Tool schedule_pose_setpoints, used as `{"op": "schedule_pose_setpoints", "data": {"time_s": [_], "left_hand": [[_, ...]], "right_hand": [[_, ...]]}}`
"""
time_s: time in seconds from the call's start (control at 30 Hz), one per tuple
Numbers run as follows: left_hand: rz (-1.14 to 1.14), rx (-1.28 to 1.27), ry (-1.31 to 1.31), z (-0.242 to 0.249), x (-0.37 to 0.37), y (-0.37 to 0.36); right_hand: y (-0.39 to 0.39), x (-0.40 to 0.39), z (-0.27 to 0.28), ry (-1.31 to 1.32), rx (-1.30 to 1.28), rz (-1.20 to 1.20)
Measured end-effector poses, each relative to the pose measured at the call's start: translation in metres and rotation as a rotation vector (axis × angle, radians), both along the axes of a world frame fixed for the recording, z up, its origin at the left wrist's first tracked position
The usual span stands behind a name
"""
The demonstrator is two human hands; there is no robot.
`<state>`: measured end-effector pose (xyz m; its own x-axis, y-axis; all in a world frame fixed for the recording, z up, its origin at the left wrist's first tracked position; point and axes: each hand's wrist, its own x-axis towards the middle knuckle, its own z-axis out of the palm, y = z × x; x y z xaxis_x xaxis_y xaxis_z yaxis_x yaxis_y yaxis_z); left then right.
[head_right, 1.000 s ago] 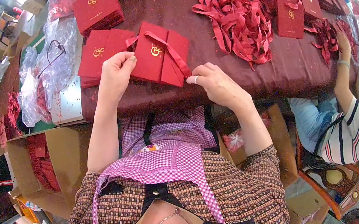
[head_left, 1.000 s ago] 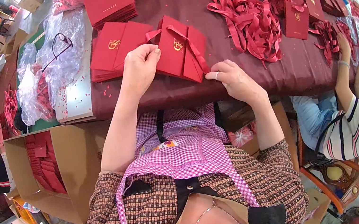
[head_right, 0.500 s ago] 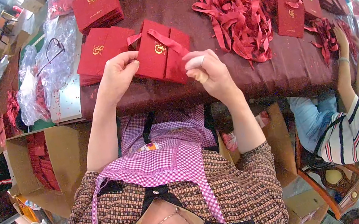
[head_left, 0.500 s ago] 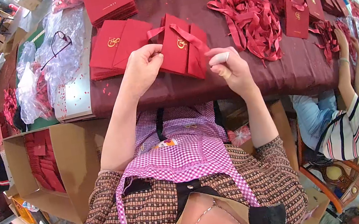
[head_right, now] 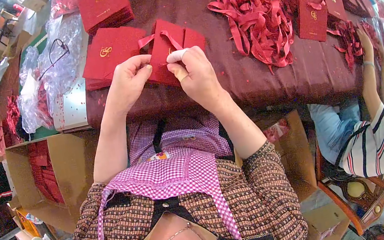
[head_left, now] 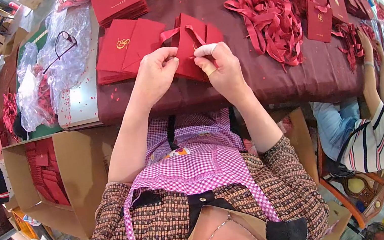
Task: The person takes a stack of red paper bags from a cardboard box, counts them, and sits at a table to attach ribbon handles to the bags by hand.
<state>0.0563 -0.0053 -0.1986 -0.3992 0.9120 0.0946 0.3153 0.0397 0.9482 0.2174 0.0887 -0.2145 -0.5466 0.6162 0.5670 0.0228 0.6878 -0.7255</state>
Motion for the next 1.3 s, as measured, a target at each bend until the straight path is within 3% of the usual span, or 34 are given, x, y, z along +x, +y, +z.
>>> {"op": "schedule_pose_setpoints", "data": {"time_s": [0.53, 0.93, 1.0, 1.13, 1.2, 1.3], "left_hand": [[0.008, 0.015, 0.048, 0.003, 0.004, -0.001], [0.017, 0.101, 0.119, 0.007, 0.019, 0.000], [0.039, 0.163, 0.244, 0.006, 0.022, 0.000], [0.050, 0.188, 0.345, 0.007, 0.024, -0.002], [0.031, 0.165, 0.301, 0.012, 0.026, -0.003], [0.044, 0.209, 0.389, 0.010, 0.027, -0.001]], "right_hand": [[0.000, -0.010, -0.002, 0.007, 0.165, -0.074], [-0.008, -0.011, 0.017, -0.219, 0.488, -0.154], [-0.009, -0.012, 0.018, -0.271, 0.515, -0.175], [-0.005, -0.012, 0.013, -0.161, 0.370, -0.107], [-0.005, -0.009, 0.016, -0.132, 0.129, -0.026], [-0.009, -0.012, 0.013, -0.151, 0.413, -0.102]]}}
